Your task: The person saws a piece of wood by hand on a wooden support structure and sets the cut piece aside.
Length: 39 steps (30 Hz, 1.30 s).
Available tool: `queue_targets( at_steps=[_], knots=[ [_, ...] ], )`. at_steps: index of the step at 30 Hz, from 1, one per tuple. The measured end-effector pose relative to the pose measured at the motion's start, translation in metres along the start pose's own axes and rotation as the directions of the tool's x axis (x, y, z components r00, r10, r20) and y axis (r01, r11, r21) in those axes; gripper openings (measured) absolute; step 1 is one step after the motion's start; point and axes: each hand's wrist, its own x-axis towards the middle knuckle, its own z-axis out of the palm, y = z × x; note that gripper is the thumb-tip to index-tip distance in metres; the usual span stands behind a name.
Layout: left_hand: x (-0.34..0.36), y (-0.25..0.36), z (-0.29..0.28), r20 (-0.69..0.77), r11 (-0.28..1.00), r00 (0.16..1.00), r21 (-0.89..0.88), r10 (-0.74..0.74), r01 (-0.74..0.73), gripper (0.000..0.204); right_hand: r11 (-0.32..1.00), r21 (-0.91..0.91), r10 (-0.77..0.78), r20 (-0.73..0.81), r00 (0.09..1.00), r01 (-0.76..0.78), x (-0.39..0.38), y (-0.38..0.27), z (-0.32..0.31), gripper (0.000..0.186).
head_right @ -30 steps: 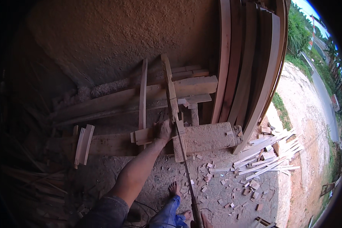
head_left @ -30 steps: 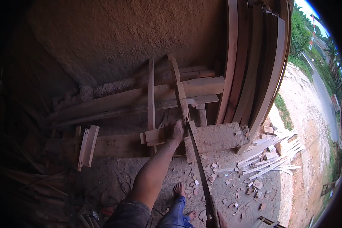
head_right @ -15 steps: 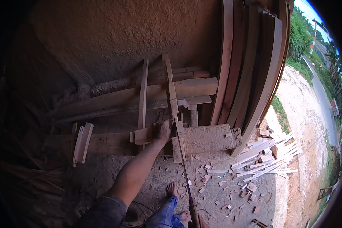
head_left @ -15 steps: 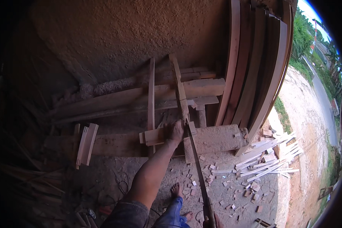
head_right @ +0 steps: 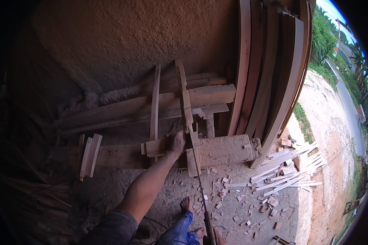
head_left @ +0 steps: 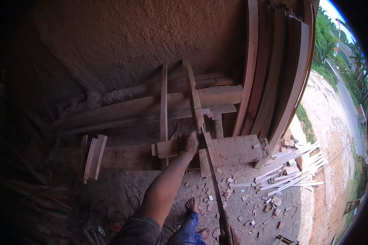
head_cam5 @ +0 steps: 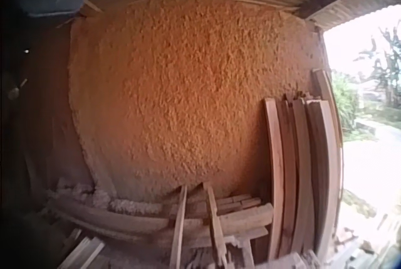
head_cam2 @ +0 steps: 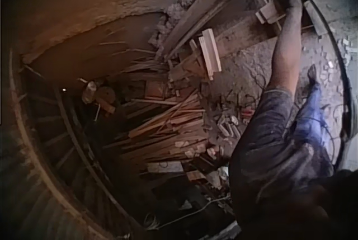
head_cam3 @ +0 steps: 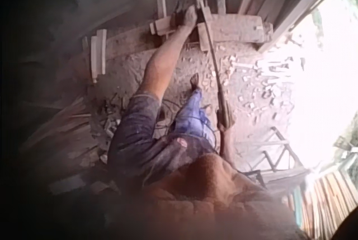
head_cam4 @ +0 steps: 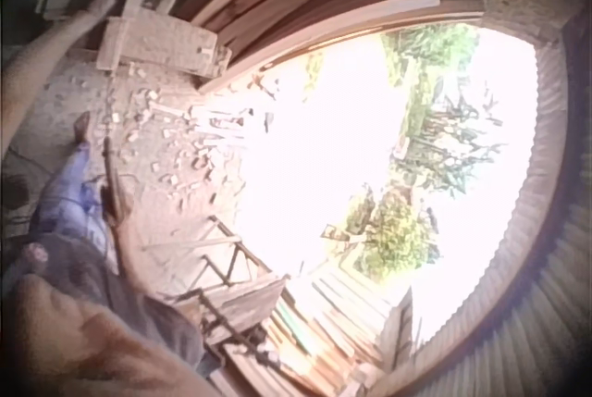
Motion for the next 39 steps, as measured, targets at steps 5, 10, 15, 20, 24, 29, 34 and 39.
queue_targets(
  at_steps=[5, 10, 15, 20, 24, 29, 34, 39],
  knots=[
    [0.003, 0.011, -0.009, 0.044, 0.995, 0.995, -0.044, 0.087, -0.086, 0.013, 0.9, 0.349, -0.23, -0.128, 0.965, 0.261, 0.172, -0.128, 0.009, 0.055],
    [0.009, -0.022, 0.026, 0.037, 0.999, 0.999, 0.05, 0.0, -0.002, 0.014, 0.875, 0.178, -0.401, -0.255, 0.88, 0.45, 0.138, -0.102, 0.019, 0.055],
    [0.002, -0.002, 0.014, -0.021, 0.999, 1.0, -0.03, -0.01, 0.009, 0.012, 0.981, 0.142, -0.136, 0.006, 0.991, 0.134, 0.018, -0.028, -0.012, 0.054],
    [0.0, -0.03, 0.039, 0.011, 0.999, 0.999, 0.008, 0.04, -0.041, 0.013, 0.92, 0.358, -0.155, -0.047, 0.987, 0.161, 0.16, -0.123, 0.015, 0.051],
    [0.007, -0.01, 0.008, 0.149, 0.995, 0.989, -0.093, -0.01, 0.024, 0.017, 0.831, 0.381, -0.291, -0.323, 0.901, 0.405, 0.165, -0.132, 0.027, 0.052],
    [-0.008, -0.018, -0.013, -0.085, 0.896, 0.971, -0.375, 0.223, -0.239, 0.051, 0.907, 0.329, -0.161, -0.307, 0.938, 0.263, 0.134, -0.103, 0.002, 0.057],
    [-0.036, -0.01, -0.077, 0.246, 0.909, 0.879, -0.014, 0.408, -0.417, 0.082, 0.908, 0.24, -0.243, -0.363, 0.9, 0.342, 0.123, -0.12, -0.041, 0.057],
    [-0.021, -0.023, -0.054, 0.27, 0.904, 0.884, 0.092, 0.38, -0.417, 0.069, 0.892, 0.306, -0.253, -0.274, 0.928, 0.333, 0.108, -0.137, -0.035, 0.053]
  ],
)
